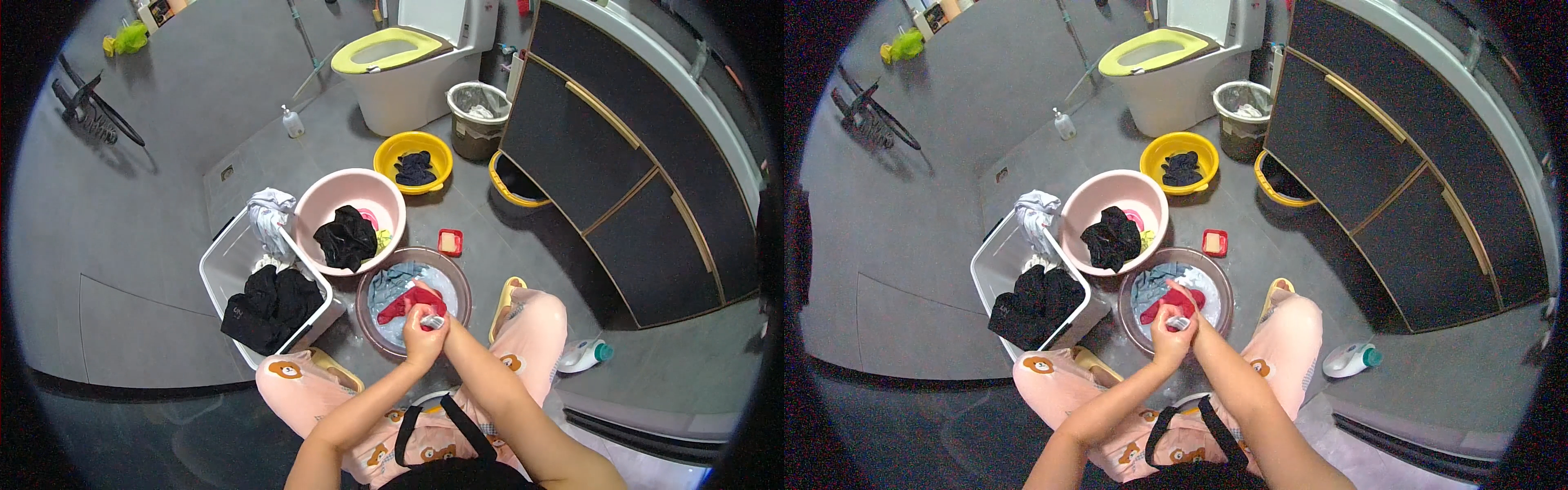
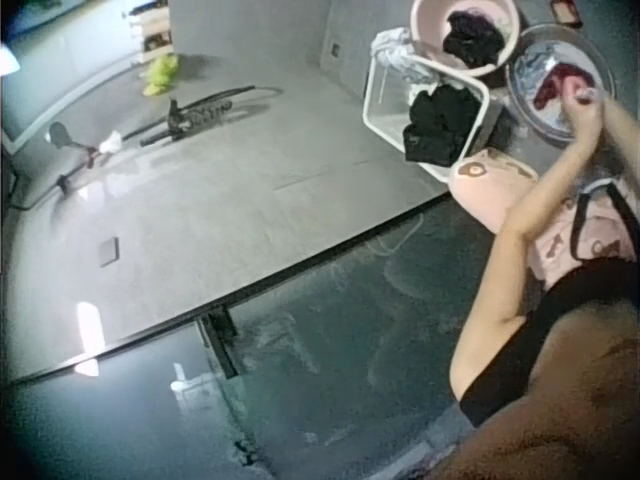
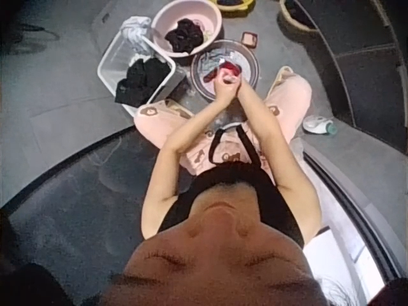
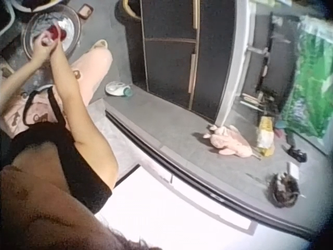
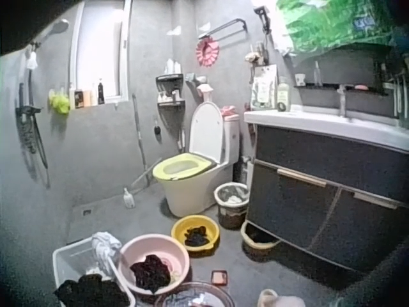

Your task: The person washes clothes by hand in a washbasin, applying soap and scrubbing different clothing items in the water.

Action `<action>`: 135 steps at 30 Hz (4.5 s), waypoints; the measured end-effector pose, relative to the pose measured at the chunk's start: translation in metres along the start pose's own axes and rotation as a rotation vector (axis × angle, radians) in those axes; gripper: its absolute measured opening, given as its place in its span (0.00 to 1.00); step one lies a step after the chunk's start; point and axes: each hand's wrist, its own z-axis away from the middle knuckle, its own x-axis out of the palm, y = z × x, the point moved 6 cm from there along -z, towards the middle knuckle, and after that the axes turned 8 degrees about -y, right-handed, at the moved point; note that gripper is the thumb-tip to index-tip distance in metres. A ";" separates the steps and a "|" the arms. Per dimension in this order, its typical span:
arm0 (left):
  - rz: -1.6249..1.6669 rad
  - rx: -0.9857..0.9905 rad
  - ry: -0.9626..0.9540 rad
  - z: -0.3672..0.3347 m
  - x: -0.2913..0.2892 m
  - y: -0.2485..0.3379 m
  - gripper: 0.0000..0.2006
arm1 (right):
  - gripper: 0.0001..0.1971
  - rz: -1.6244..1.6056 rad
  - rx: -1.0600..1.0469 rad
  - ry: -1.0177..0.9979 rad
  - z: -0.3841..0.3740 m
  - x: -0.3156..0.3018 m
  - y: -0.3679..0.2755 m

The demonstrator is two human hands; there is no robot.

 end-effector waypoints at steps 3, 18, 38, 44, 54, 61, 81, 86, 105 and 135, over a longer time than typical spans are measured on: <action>-0.123 -0.172 0.071 -0.026 -0.017 -0.040 0.12 | 0.18 0.201 -0.647 0.366 -0.010 -0.026 -0.008; -0.175 -0.243 0.167 -0.034 -0.068 -0.074 0.12 | 0.12 0.746 -0.551 0.658 -0.005 0.036 0.027; 0.170 -0.392 -0.019 -0.062 -0.097 -0.105 0.15 | 0.15 0.631 -0.522 0.525 0.001 0.051 0.024; 0.018 -0.074 -0.200 -0.028 -0.032 -0.021 0.20 | 0.17 0.256 -0.388 0.343 -0.011 0.035 0.018; -0.349 -0.187 0.085 -0.034 -0.067 -0.071 0.11 | 0.11 0.480 -0.541 0.625 -0.022 0.024 0.046; -0.298 0.095 -0.016 -0.019 -0.028 -0.026 0.07 | 0.10 0.593 -0.502 0.571 -0.007 -0.006 -0.003; 0.714 -0.601 0.133 -0.044 -0.100 -0.123 0.12 | 0.20 0.870 -0.652 0.607 0.019 0.054 0.012; 0.516 -0.441 0.039 -0.032 -0.059 -0.086 0.16 | 0.13 0.595 -0.588 0.550 0.013 0.043 0.018; -0.243 0.042 -0.063 -0.017 -0.013 -0.026 0.13 | 0.14 0.483 -0.651 0.475 0.010 -0.019 -0.015; 0.192 -0.346 0.149 -0.025 -0.053 -0.078 0.11 | 0.31 0.457 -0.250 0.371 -0.002 0.072 0.049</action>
